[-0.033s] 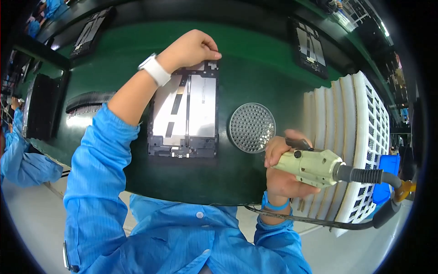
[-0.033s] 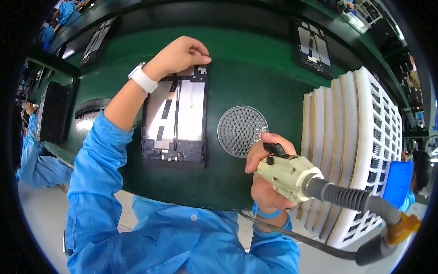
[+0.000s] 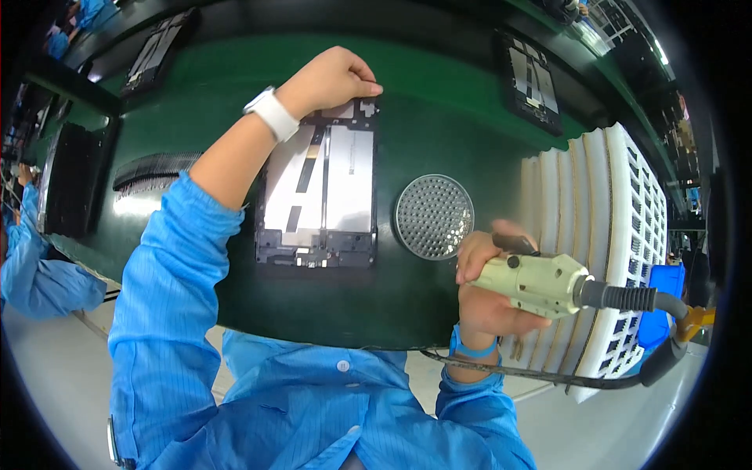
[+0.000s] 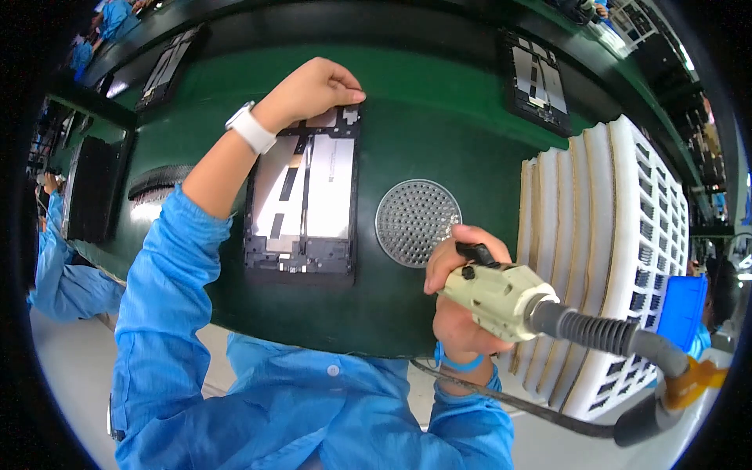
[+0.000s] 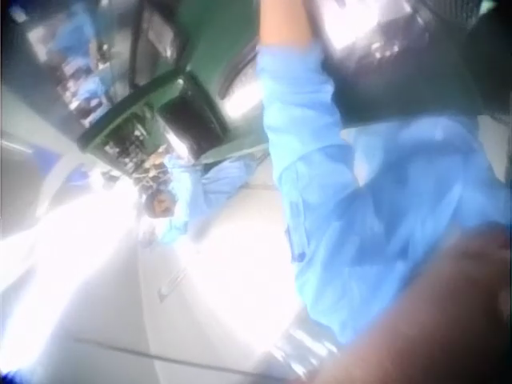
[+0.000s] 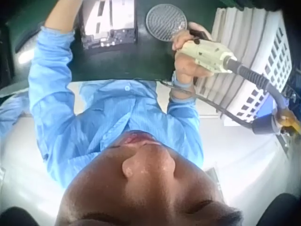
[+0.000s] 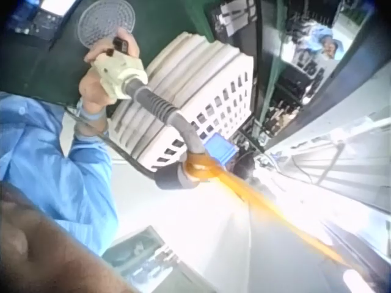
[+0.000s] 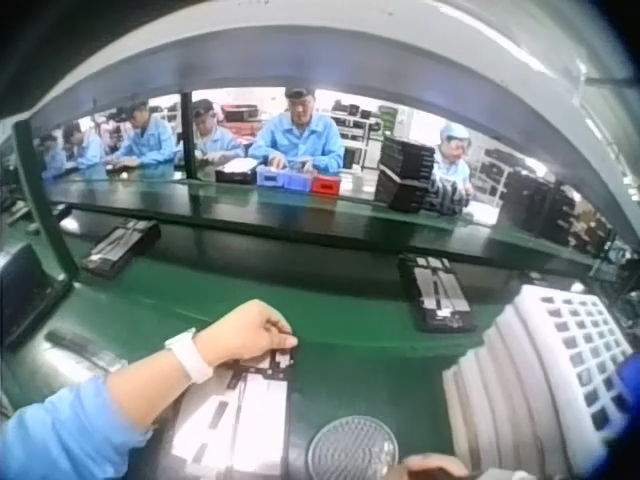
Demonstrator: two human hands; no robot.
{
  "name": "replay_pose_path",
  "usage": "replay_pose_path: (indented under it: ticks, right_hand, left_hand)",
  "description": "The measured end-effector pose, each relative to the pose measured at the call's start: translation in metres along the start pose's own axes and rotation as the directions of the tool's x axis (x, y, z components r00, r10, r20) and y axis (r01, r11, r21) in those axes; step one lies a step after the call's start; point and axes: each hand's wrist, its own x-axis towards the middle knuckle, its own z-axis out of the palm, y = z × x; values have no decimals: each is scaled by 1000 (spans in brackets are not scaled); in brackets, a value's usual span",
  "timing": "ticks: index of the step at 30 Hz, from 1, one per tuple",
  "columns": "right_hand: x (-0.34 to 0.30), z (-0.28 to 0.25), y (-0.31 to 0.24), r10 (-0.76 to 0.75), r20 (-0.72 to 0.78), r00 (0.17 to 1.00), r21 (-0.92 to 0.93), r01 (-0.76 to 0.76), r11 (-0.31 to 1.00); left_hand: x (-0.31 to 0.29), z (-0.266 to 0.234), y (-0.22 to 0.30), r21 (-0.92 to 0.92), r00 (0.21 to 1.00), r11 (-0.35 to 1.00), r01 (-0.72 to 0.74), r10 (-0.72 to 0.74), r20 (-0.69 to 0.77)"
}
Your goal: Assembling internal components of a tablet device using an electric screwdriver on an assembly line.
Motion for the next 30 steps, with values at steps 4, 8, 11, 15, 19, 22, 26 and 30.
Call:
replay_pose_path:
  ticks: [4, 8, 11, 15, 19, 22, 26, 30]
  right_hand:
    - [7, -3, 8, -90, -30, 995, -4, 90, 996]
    - [14, -5, 14, -36, -86, 996, -20, 35, 999]
    - [16, 0, 13, -21, -112, 993, -113, 8, 994]
    - [13, 4, 16, -20, -122, 992, -151, 1, 988]
    - [13, 1, 17, -18, -130, 991, -140, 0, 990]
    - [13, 0, 14, -10, -141, 990, -123, -8, 992]
    - [12, 0, 12, -30, -125, 992, -78, 20, 997]
    - [10, 3, 13, -45, -104, 994, -72, 37, 997]
  left_hand:
    - [-13, 8, -7, 15, 997, 998, -62, 63, -42]
    - [-31, 10, -15, -99, 950, 959, -265, 243, -194]
    - [-36, 4, -2, -281, 939, 923, -261, 175, -298]
    - [-34, 4, -2, -292, 977, 937, -194, 157, -145]
    - [-32, 20, -10, -212, 972, 956, -204, 173, -157]
    - [-31, 25, -15, 67, 865, 918, -390, 390, -316]
    - [-29, 32, -16, 154, 868, 925, -348, 380, -319]
    - [-27, 31, -15, 229, 910, 932, -282, 336, -245]
